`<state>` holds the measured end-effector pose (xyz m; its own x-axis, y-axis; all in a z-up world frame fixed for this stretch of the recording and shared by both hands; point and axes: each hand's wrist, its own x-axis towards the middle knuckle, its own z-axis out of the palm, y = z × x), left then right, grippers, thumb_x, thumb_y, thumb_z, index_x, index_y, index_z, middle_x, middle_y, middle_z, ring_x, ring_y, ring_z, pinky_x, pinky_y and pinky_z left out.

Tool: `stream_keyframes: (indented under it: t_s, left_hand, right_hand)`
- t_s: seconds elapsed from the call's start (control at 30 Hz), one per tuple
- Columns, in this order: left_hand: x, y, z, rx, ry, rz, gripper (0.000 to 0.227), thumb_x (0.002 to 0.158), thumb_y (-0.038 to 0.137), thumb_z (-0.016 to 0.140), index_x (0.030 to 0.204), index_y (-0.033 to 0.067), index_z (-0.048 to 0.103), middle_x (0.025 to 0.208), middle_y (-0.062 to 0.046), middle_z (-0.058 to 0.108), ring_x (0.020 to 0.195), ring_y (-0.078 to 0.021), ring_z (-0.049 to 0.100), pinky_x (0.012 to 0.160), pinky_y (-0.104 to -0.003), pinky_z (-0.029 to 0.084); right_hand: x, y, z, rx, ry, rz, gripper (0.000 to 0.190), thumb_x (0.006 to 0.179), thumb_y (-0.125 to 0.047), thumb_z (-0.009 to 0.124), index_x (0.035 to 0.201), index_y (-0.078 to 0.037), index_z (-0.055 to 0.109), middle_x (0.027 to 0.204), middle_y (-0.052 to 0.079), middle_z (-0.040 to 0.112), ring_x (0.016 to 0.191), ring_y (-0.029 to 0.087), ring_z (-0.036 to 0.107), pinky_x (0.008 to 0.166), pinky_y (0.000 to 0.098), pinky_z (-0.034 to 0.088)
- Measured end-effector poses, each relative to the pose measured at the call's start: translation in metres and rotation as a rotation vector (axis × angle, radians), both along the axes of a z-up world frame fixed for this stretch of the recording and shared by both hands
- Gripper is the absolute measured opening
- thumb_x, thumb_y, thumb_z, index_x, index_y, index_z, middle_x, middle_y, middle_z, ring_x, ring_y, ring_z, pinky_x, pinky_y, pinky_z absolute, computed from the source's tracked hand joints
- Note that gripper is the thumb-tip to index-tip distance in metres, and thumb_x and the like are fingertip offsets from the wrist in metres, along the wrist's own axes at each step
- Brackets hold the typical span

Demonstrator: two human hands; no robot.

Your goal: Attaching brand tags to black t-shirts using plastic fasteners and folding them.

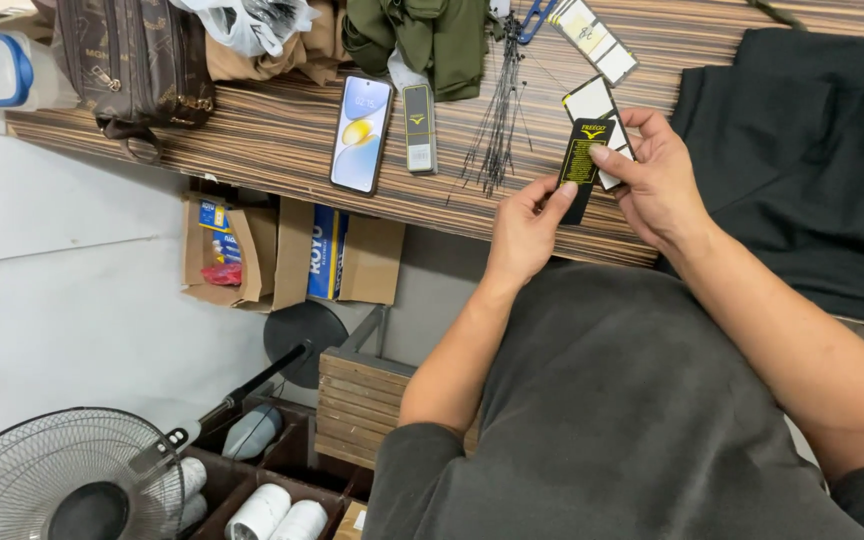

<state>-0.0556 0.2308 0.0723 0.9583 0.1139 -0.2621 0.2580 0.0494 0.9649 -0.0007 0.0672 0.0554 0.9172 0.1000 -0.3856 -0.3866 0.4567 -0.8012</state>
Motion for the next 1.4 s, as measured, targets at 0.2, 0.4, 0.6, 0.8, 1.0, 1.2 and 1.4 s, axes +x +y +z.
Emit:
stream_keyframes:
  t_s: [0.2, 0.4, 0.6, 0.8, 1.0, 1.2, 1.4]
  left_hand:
    - [0.001, 0.003, 0.025, 0.302, -0.076, 0.122, 0.016, 0.089, 0.027, 0.083, 0.090, 0.0115, 0.080, 0.064, -0.007, 0.071, 0.061, -0.0157, 0.069, 0.055, -0.030, 0.052]
    - [0.007, 0.001, 0.016, 0.918, -0.854, 0.250, 0.010, 0.086, 0.012, 0.083, 0.093, 0.0111, 0.077, 0.073, 0.000, 0.059, 0.066, -0.0184, 0.058, 0.062, -0.030, 0.051]
    - [0.010, -0.002, 0.025, 1.036, -0.982, 0.208, 0.007, 0.088, 0.017, 0.077, 0.095, 0.0150, 0.078, 0.087, -0.002, 0.058, 0.080, -0.0233, 0.064, 0.072, -0.037, 0.053]
    - [0.003, -0.005, 0.023, 0.570, -0.823, 0.053, 0.026, 0.091, 0.016, 0.081, 0.115, 0.0064, 0.076, 0.131, -0.018, 0.065, 0.113, -0.0352, 0.071, 0.092, -0.036, 0.060]
    - [0.007, -0.002, 0.019, 0.088, -0.116, 0.061, 0.034, 0.090, 0.010, 0.081, 0.123, 0.0066, 0.072, 0.090, -0.009, 0.076, 0.076, -0.0071, 0.065, 0.070, -0.025, 0.058]
    - [0.008, -0.010, 0.000, 0.020, -0.008, 0.050, 0.019, 0.095, 0.016, 0.075, 0.107, 0.0010, 0.073, 0.080, -0.004, 0.068, 0.068, -0.0069, 0.063, 0.058, -0.026, 0.056]
    - [0.017, -0.006, -0.008, -0.173, 0.056, 0.040, 0.019, 0.096, 0.014, 0.074, 0.102, -0.0035, 0.068, 0.070, -0.013, 0.070, 0.056, -0.0190, 0.073, 0.052, -0.027, 0.062]
  right_hand:
    - [-0.008, 0.005, 0.045, 0.093, 0.042, -0.061, 0.025, 0.102, -0.006, 0.065, 0.123, -0.009, 0.054, 0.105, 0.013, 0.075, 0.089, 0.024, 0.080, 0.074, 0.0329, 0.072]
    - [-0.023, 0.003, 0.049, 0.138, 0.025, -0.018, 0.022, 0.105, -0.010, 0.059, 0.124, -0.012, 0.049, 0.110, 0.015, 0.073, 0.099, 0.032, 0.078, 0.083, 0.0435, 0.070]
    - [-0.030, -0.003, 0.037, 0.064, 0.004, -0.048, 0.025, 0.104, -0.013, 0.066, 0.125, -0.008, 0.054, 0.101, 0.012, 0.073, 0.092, 0.029, 0.080, 0.075, 0.0345, 0.070]
    - [-0.028, -0.001, 0.032, -0.130, -0.067, -0.053, 0.019, 0.100, -0.009, 0.075, 0.113, -0.008, 0.063, 0.081, 0.005, 0.071, 0.071, 0.015, 0.077, 0.050, 0.0114, 0.052]
    - [-0.034, 0.007, 0.044, -0.123, 0.036, -0.116, 0.016, 0.098, -0.011, 0.076, 0.110, -0.006, 0.067, 0.079, 0.006, 0.073, 0.069, 0.014, 0.076, 0.055, 0.0164, 0.059]
    - [-0.034, 0.010, 0.053, -0.096, 0.076, -0.113, 0.018, 0.106, -0.018, 0.065, 0.117, -0.005, 0.068, 0.091, 0.004, 0.075, 0.083, 0.012, 0.078, 0.070, 0.0182, 0.062]
    - [-0.038, 0.012, 0.050, -0.058, 0.099, -0.100, 0.027, 0.108, -0.021, 0.058, 0.125, -0.003, 0.069, 0.105, 0.008, 0.075, 0.097, 0.016, 0.077, 0.088, 0.0284, 0.063]
